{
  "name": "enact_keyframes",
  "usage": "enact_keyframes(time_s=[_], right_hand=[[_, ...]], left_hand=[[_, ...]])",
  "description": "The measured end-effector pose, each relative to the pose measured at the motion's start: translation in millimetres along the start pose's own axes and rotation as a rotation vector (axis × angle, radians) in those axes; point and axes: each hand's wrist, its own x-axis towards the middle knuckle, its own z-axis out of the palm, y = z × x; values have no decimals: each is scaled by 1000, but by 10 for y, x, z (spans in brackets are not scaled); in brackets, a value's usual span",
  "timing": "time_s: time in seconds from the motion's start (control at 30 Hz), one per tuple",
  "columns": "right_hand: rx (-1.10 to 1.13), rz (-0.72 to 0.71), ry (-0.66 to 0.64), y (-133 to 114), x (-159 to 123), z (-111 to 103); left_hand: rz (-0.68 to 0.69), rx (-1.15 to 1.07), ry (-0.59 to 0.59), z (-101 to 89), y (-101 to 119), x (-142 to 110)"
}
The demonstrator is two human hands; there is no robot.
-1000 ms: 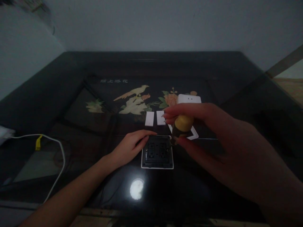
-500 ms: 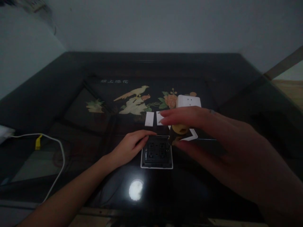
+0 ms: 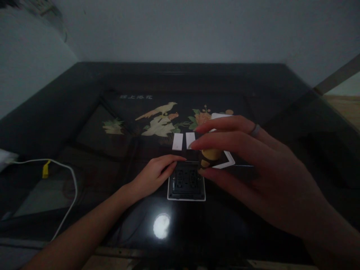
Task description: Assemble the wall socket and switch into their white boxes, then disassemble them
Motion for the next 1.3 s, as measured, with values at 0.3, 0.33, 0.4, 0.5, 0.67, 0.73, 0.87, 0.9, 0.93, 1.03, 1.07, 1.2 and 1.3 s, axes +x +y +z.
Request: enact_keyframes(time_s=[0.3, 0.33, 0.4, 0.5, 0.67, 0.73, 0.87, 0.9, 0.93, 1.03, 1.07, 1.2, 1.3], right_hand=[[-54, 22, -7, -2, 2, 31], [-32, 31, -35, -1, 0, 10], [-1, 33, -75, -2, -6, -17], [16, -9, -24, -22, -9, -1], [-42, 22, 33, -68, 14, 20], [3, 16, -23, -61, 15, -16], [51, 9, -74, -29, 3, -54], [46, 6, -57, -27, 1, -44], [33, 5, -31, -28, 1, -30], [-8, 18, 44, -42, 4, -1], [-11, 22, 38, -46, 4, -8], [65, 29, -105, -31, -5, -100], [110, 23, -143, -14, -17, -119]], left_hand=[[-2, 11, -15, -7, 11, -14], [0, 10, -18, -5, 11, -14], [9, 6, -11, -1, 9, -12], [17, 0, 1, 0, 8, -10], [28, -5, -1, -5, 6, -11], [24, 1, -7, -5, 5, -13], [11, 12, -14, -3, 6, -12], [12, 9, -10, -3, 8, -10], [14, 5, -7, -4, 10, -9], [16, 1, -5, -10, 20, -3], [16, 2, -9, -12, 24, -2], [10, 6, -16, -10, 23, 0], [19, 11, -4, -1, 6, -5]])
